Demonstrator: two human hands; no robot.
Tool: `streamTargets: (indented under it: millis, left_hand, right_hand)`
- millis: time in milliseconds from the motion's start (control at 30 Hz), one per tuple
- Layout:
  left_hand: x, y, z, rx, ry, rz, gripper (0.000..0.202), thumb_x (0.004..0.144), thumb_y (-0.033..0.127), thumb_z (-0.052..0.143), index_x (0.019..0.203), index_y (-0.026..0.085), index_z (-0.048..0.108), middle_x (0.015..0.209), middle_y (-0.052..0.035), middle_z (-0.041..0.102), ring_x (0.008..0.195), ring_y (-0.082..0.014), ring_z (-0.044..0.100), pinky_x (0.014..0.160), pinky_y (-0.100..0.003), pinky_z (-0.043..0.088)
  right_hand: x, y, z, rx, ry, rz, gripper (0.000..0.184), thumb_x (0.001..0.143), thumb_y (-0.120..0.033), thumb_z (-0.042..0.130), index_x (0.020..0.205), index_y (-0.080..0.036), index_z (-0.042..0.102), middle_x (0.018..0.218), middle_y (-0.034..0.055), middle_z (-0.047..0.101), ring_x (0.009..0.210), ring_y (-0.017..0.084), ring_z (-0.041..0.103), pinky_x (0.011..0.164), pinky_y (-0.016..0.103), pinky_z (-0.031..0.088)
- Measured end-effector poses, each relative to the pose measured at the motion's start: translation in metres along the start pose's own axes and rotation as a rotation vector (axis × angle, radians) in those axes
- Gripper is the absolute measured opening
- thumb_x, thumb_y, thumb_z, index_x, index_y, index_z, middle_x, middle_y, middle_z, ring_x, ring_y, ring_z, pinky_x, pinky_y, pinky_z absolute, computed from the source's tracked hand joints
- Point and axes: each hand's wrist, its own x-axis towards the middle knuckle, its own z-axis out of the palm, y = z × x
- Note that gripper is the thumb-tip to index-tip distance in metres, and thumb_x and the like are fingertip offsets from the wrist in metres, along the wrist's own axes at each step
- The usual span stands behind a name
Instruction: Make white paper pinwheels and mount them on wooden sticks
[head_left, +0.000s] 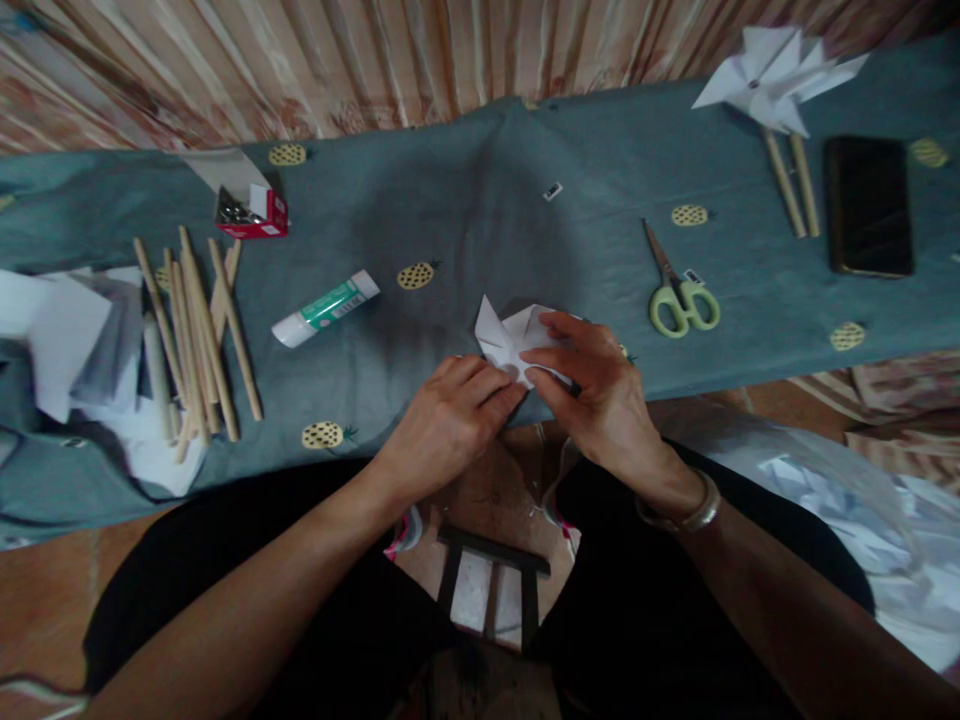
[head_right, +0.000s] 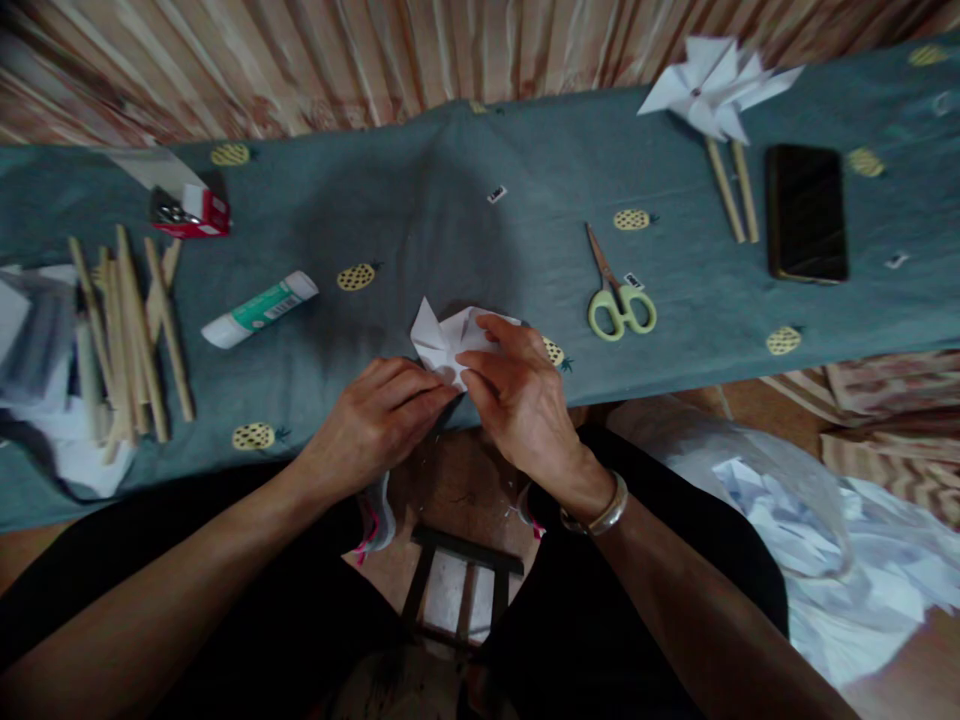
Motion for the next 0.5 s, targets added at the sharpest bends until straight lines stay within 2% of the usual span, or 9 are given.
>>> streamTargets:
  millis: [133, 267, 500]
  left_hand:
    - [0.0, 0.0, 0.0, -0.004, 0.007, 0.001, 0.017, 0.096, 0.017, 0.051, 0.108, 0.013, 0.063, 0.1, -0.0076, 0.069, 0.09, -0.0202, 0.059, 0.077, -0.035, 0.048]
    - [0.0, 0.0, 0.001, -0.019, 0.011, -0.003, 0.016, 0.095, 0.017, 0.053, 0.107, 0.012, 0.063, 0.099, -0.0076, 0.069, 0.089, -0.0203, 0.059, 0.077, -0.034, 0.047]
    - [0.003, -0.001, 0.001, -0.001, 0.025, -0.014, 0.015, 0.096, 0.018, 0.051, 0.1, 0.013, 0.065, 0.093, -0.0066, 0.068, 0.083, -0.0191, 0.059, 0.073, -0.033, 0.046]
  right_hand:
    - [-0.002, -0.005, -0.002, -0.091, -0.042, -0.047, 0.024, 0.092, -0.02, 0.049, 0.102, -0.027, 0.07, 0.135, 0.006, 0.057, 0.124, 0.029, 0.052, 0.106, 0.05, 0.044]
    - [-0.005, -0.008, 0.002, -0.137, -0.09, -0.114, 0.03, 0.089, -0.014, 0.045, 0.111, -0.023, 0.065, 0.141, 0.0099, 0.052, 0.127, 0.032, 0.047, 0.108, 0.053, 0.042]
    - [-0.009, -0.007, 0.012, -0.143, -0.111, -0.098, 0.036, 0.09, -0.011, 0.043, 0.117, -0.026, 0.06, 0.143, 0.0071, 0.052, 0.131, 0.032, 0.046, 0.109, 0.056, 0.038]
